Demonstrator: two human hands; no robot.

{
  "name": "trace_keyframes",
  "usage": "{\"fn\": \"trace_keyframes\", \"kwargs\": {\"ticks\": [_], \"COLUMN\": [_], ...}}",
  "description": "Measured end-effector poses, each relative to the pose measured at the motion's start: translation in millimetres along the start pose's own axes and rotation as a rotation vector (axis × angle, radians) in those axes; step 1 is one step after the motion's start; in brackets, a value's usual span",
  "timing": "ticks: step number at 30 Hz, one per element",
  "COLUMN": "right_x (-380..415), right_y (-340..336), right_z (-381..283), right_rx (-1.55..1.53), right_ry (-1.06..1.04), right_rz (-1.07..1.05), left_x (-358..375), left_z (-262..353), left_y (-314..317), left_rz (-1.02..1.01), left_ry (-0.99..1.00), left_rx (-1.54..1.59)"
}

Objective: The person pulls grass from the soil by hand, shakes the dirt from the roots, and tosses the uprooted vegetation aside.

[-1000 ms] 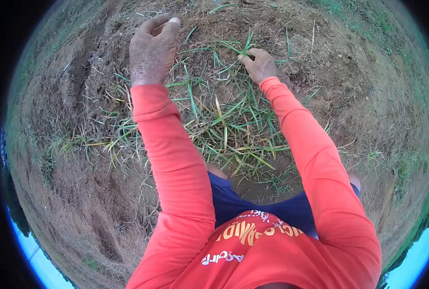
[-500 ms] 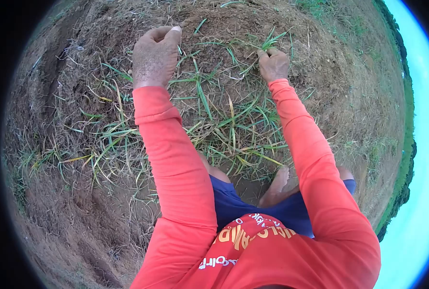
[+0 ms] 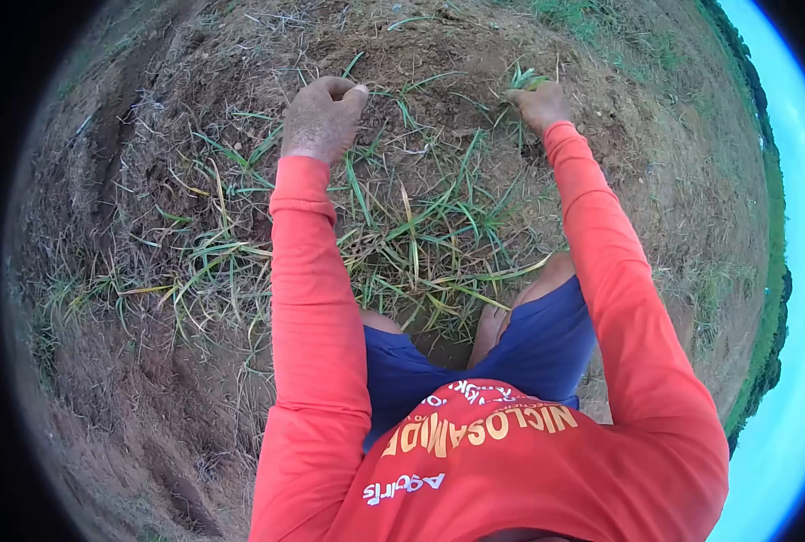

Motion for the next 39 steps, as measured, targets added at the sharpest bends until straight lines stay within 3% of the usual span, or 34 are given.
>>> {"fn": "trace_keyframes", "kwargs": {"ticks": [2,5,10,12,13,14,15,16,21,25,29,33,36,39], "right_x": [10,18,67,78,76,61,46,31,-2,-11,-11,-21,-10,0], "right_y": [-24,2,0,2,8,10,11,13,69,84,87,69,77,69], "right_z": [-19,-10,-69,-94,-98,-84,-71,-60,-82,-114,-115,-87,-99,-106], "right_rx": [-0.358,-0.658,-0.814,-0.801,-0.755,-0.582,-0.406,-0.23,0.023,-0.134,0.085,-0.058,-0.009,-0.09], "right_ry": [0.027,-0.037,-0.106,-0.262,-0.356,-0.363,-0.365,-0.368,-0.461,-0.597,-0.679,-0.449,-0.574,-0.495], "right_rz": [-0.04,-0.215,-0.373,-0.449,-0.463,-0.312,-0.164,-0.019,-0.126,-0.181,-0.16,-0.044,-0.15,-0.223], "left_x": [-7,5,26,29,29,36,5,-3,-8,21,21,19,13,15], "left_z": [12,24,42,38,33,19,-3,-7,4,44,39,39,32,38], "left_y": [4,39,117,139,142,142,129,100,-26,-58,-61,-61,-54,-55], "left_rz": [0.028,-0.138,-0.226,-0.366,-0.5,-0.63,-0.48,-0.335,0.134,0.349,0.343,0.307,0.255,0.265], "left_ry": [0.056,0.042,0.34,0.21,-0.003,-0.22,-0.017,-0.036,-0.047,0.025,0.008,0.031,0.006,0.022], "left_rx": [-0.007,0.01,-0.003,-0.039,-0.052,-0.066,-0.227,-0.164,0.08,0.156,0.351,0.307,0.232,0.185]}}
Point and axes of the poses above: each hand's wrist, its own x-axis away from the middle knuckle, its own y-axis out of the palm, z = x × y, the point moved 10 cm from there along -x, towards the middle knuckle, and after that the axes turned 11 degrees about x, right-handed, at the moved point
